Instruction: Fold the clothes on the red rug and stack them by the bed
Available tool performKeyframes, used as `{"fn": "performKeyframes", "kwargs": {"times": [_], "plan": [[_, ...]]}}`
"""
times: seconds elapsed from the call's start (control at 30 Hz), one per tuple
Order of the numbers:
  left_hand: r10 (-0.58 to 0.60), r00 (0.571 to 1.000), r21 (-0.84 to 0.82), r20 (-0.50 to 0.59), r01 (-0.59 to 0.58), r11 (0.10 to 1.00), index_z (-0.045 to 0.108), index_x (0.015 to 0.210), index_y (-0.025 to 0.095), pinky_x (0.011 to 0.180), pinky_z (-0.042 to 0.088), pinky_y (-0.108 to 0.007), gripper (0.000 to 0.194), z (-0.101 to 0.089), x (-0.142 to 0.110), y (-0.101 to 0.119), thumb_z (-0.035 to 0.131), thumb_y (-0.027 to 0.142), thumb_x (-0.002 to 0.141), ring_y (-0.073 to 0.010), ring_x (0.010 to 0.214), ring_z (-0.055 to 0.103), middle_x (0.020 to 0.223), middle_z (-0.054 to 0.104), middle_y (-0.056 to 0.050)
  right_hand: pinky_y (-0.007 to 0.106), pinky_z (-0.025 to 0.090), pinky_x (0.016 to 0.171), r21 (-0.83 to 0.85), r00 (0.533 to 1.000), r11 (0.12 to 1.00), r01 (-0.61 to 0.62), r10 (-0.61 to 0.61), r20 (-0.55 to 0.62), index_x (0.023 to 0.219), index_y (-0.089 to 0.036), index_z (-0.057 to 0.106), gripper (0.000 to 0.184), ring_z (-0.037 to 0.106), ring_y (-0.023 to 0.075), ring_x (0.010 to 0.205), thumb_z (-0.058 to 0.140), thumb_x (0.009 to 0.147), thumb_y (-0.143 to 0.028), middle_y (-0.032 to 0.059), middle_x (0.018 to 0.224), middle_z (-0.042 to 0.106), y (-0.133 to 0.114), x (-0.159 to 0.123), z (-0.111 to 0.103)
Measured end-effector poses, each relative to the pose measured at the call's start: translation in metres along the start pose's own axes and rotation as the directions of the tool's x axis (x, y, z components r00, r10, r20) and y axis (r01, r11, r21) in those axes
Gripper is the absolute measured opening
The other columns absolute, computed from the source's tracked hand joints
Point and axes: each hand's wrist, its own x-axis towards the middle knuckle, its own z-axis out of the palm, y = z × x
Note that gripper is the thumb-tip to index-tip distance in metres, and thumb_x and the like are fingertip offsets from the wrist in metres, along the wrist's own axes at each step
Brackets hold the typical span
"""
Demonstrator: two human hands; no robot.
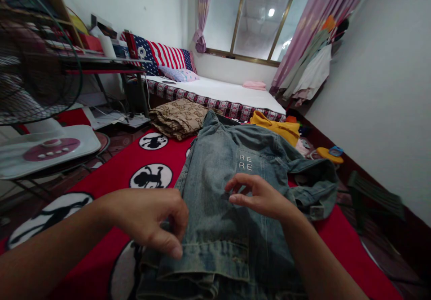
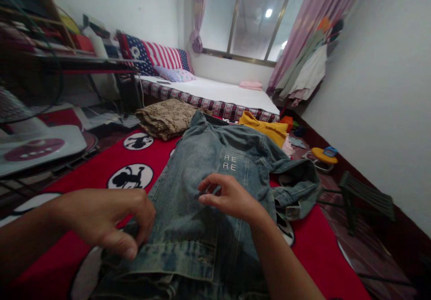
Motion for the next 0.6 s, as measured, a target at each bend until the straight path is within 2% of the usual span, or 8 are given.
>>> {"fn": "performKeyframes", "kwargs": {"times": [0.07, 0.13, 0.23, 0.3, 0.37, 0.47, 0.53, 0.6], "plan": [[-0.133, 0.991, 0.067, 0.019, 0.132, 0.989, 0.073, 0.081, 0.019, 0.053, 0.041, -0.019, 0.023, -0.006, 0.011, -0.001, 0.062, 0.038, 0.087, -0.0111, 0.056, 0.058, 0.063, 0.066, 0.001, 0.023, 0.047, 0.068, -0.071, 1.0, 0.997, 0.006, -0.004, 0.027, 0.096, -0.018, 0.071, 0.021, 0.063, 0.0141, 0.082, 0.073, 0.079, -0.03, 0.0022, 0.091, 0.07, 0.004, 0.002, 0.007], [-0.214, 0.973, 0.184, -0.087, 0.227, 0.956, 0.073, 0.089, 0.019, 0.059, 0.042, -0.021, 0.018, -0.008, 0.022, -0.002, 0.061, 0.034, 0.088, -0.0135, 0.066, 0.062, 0.074, 0.069, -0.001, 0.023, 0.047, 0.068, -0.153, 1.0, 0.988, 0.003, 0.002, 0.031, 0.094, -0.018, 0.072, 0.015, 0.063, 0.0138, 0.079, 0.071, 0.079, -0.02, 0.0019, 0.088, 0.07, 0.008, 0.002, 0.009], [-0.138, 0.976, 0.259, -0.171, 0.18, 0.949, 0.071, 0.108, 0.023, 0.079, 0.046, -0.024, 0.03, 0.001, 0.032, -0.008, 0.07, 0.039, 0.082, -0.0193, 0.095, 0.064, 0.105, 0.069, -0.004, 0.024, 0.047, 0.069, -0.225, 0.999, 0.974, -0.017, 0.025, 0.035, 0.093, -0.018, 0.072, 0.023, 0.063, 0.0137, 0.077, 0.066, 0.074, -0.006, 0.0016, 0.087, 0.07, 0.015, -0.001, 0.005], [-0.081, 0.994, 0.208, -0.072, 0.095, 0.973, 0.072, 0.104, 0.025, 0.079, 0.046, -0.023, 0.031, 0.01, 0.031, -0.015, 0.072, 0.043, 0.079, -0.0185, 0.094, 0.064, 0.105, 0.069, -0.003, 0.023, 0.048, 0.069, -0.207, 0.995, 0.978, -0.023, 0.043, 0.095, 0.098, -0.018, 0.071, 0.033, 0.063, 0.0137, 0.077, 0.066, 0.07, -0.002, 0.001, 0.09, 0.071, 0.017, -0.003, 0.003], [-0.068, 0.997, 0.142, 0.035, 0.062, 0.988, 0.074, 0.086, 0.022, 0.069, 0.045, -0.021, 0.021, 0.016, 0.027, -0.022, 0.071, 0.042, 0.081, -0.0145, 0.076, 0.063, 0.085, 0.07, -0.001, 0.023, 0.048, 0.068, -0.162, 0.99, 0.987, -0.022, 0.043, 0.131, 0.1, -0.019, 0.071, 0.036, 0.063, 0.0129, 0.076, 0.064, 0.07, -0.001, 0.0002, 0.089, 0.071, 0.018, -0.002, 0.003], [-0.097, 0.989, 0.105, 0.109, 0.086, 0.991, 0.065, 0.063, 0.018, 0.05, 0.035, -0.021, 0.03, 0.012, 0.018, -0.027, 0.065, 0.037, 0.085, -0.0098, 0.051, 0.05, 0.056, 0.059, 0.001, 0.022, 0.047, 0.065, -0.106, 0.998, 0.994, 0.002, -0.009, -0.061, 0.094, -0.018, 0.072, 0.024, 0.062, 0.0119, 0.072, 0.06, 0.077, -0.005, 0.0006, 0.083, 0.07, 0.017, 0.003, 0.006], [-0.117, 0.979, 0.079, 0.168, 0.105, 0.991, 0.058, 0.055, 0.016, 0.043, 0.028, -0.022, 0.037, 0.003, 0.014, -0.026, 0.063, 0.035, 0.086, -0.0081, 0.043, 0.042, 0.047, 0.052, 0.002, 0.023, 0.046, 0.064, -0.081, 0.976, 0.997, 0.015, -0.032, -0.217, 0.091, -0.017, 0.071, 0.013, 0.061, 0.0124, 0.072, 0.062, 0.082, -0.015, 0.0016, 0.081, 0.068, 0.017, 0.007, 0.01], [-0.127, 0.957, -0.007, 0.262, 0.133, 0.991, 0.055, 0.053, 0.016, 0.041, 0.027, -0.021, 0.04, -0.009, 0.013, -0.023, 0.059, 0.035, 0.088, -0.0075, 0.041, 0.041, 0.046, 0.051, 0.002, 0.024, 0.048, 0.066, -0.07, 0.969, 0.997, 0.045, -0.061, -0.239, 0.094, -0.017, 0.071, 0.014, 0.062, 0.0143, 0.079, 0.067, 0.083, -0.026, 0.0037, 0.09, 0.067, 0.018, 0.009, 0.015]]}}
